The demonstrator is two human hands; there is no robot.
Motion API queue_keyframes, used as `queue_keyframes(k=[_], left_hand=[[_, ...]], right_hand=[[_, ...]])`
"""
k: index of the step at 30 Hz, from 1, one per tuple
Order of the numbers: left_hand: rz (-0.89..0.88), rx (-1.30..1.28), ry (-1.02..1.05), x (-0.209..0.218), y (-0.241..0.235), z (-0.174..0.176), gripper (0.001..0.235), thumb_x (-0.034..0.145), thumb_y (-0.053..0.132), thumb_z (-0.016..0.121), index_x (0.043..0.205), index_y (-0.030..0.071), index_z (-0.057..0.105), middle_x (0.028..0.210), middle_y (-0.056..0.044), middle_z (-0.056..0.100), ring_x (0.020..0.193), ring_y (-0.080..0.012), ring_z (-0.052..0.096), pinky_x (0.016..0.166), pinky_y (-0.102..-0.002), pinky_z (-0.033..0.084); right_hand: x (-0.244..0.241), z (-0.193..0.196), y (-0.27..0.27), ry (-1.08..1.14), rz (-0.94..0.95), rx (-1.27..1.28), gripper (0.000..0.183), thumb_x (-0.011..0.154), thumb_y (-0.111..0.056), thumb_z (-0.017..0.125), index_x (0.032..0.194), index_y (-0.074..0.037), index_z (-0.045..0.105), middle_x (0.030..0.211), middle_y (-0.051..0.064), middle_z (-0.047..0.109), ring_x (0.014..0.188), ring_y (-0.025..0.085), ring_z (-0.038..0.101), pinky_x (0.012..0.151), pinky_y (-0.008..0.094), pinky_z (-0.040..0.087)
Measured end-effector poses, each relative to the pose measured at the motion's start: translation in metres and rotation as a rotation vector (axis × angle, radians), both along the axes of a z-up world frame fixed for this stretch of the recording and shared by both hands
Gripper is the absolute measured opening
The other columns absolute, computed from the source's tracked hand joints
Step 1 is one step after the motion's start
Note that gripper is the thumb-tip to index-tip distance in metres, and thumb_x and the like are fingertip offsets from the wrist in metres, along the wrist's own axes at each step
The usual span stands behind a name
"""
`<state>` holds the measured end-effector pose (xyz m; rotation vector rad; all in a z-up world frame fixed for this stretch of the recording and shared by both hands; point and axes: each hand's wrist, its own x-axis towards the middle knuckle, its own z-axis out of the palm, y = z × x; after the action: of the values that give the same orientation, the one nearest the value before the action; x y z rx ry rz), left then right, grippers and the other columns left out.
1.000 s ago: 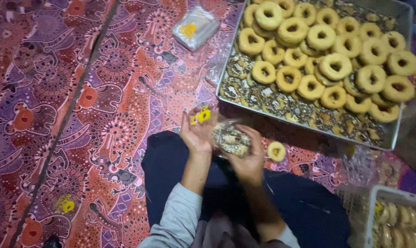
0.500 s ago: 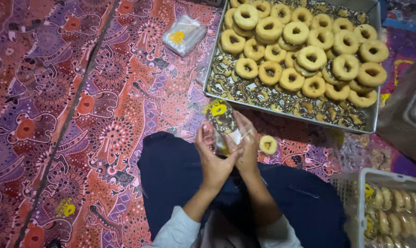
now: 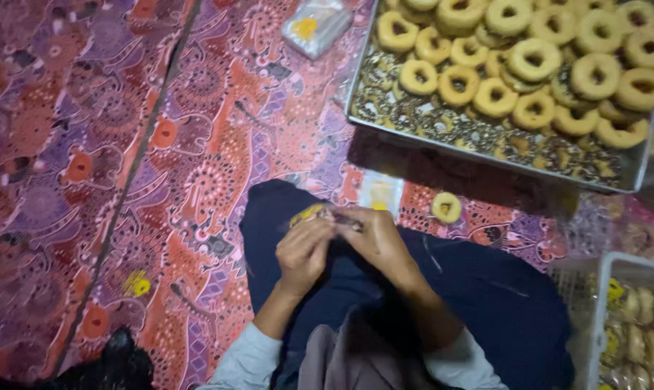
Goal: The person sits on the floor and packages donuts one by one into small plastic bags. They pick donuts from a metal tray, place them into bags, and then transfer the sealed bags into a white plastic crate.
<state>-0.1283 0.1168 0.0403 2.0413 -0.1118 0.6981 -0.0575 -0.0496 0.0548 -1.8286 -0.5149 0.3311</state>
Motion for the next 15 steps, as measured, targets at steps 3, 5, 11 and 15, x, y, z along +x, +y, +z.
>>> queue_keyframes(k=[3,5,11,15], left_hand=[[0.178,-0.425,0.245,-0.018,0.009,-0.011,0.012,0.100,0.004,0.065,0.106,-0.003,0.074,0.103,-0.012,0.079,0.096,-0.0214,0.076,0.090,-0.034,0.061],[0.197,-0.640,0.335,-0.024,0.013,-0.018,0.017,0.102,0.005,0.062,0.109,-0.006,0.073,0.102,-0.013,0.079,0.094,-0.0183,0.075,0.085,-0.031,0.060],[0.110,-0.795,0.258,-0.020,0.013,-0.031,0.021,0.101,0.003,0.061,0.118,-0.007,0.069,0.106,-0.011,0.077,0.096,-0.0147,0.073,0.087,-0.027,0.060],[0.155,-0.652,0.372,-0.021,0.006,-0.030,0.018,0.099,0.001,0.067,0.114,-0.006,0.073,0.095,-0.011,0.078,0.084,-0.0121,0.070,0.076,-0.025,0.059]], right_hand=[[-0.015,0.015,0.015,-0.321,-0.115,-0.147,0.018,0.089,-0.012,0.076,0.105,-0.006,0.076,0.094,0.013,0.075,0.081,0.026,0.074,0.070,0.035,0.058],[-0.023,0.023,0.023,-0.434,-0.081,-0.198,0.012,0.090,-0.014,0.078,0.099,-0.007,0.077,0.087,0.012,0.074,0.075,0.028,0.072,0.066,0.038,0.057],[-0.024,0.031,0.034,-0.573,-0.001,-0.220,0.021,0.086,-0.012,0.079,0.107,-0.010,0.077,0.089,0.011,0.072,0.081,0.027,0.071,0.072,0.039,0.057],[-0.009,0.021,0.035,-0.688,0.059,-0.090,0.033,0.087,-0.004,0.073,0.120,-0.005,0.071,0.109,0.014,0.074,0.100,0.028,0.072,0.087,0.038,0.058]])
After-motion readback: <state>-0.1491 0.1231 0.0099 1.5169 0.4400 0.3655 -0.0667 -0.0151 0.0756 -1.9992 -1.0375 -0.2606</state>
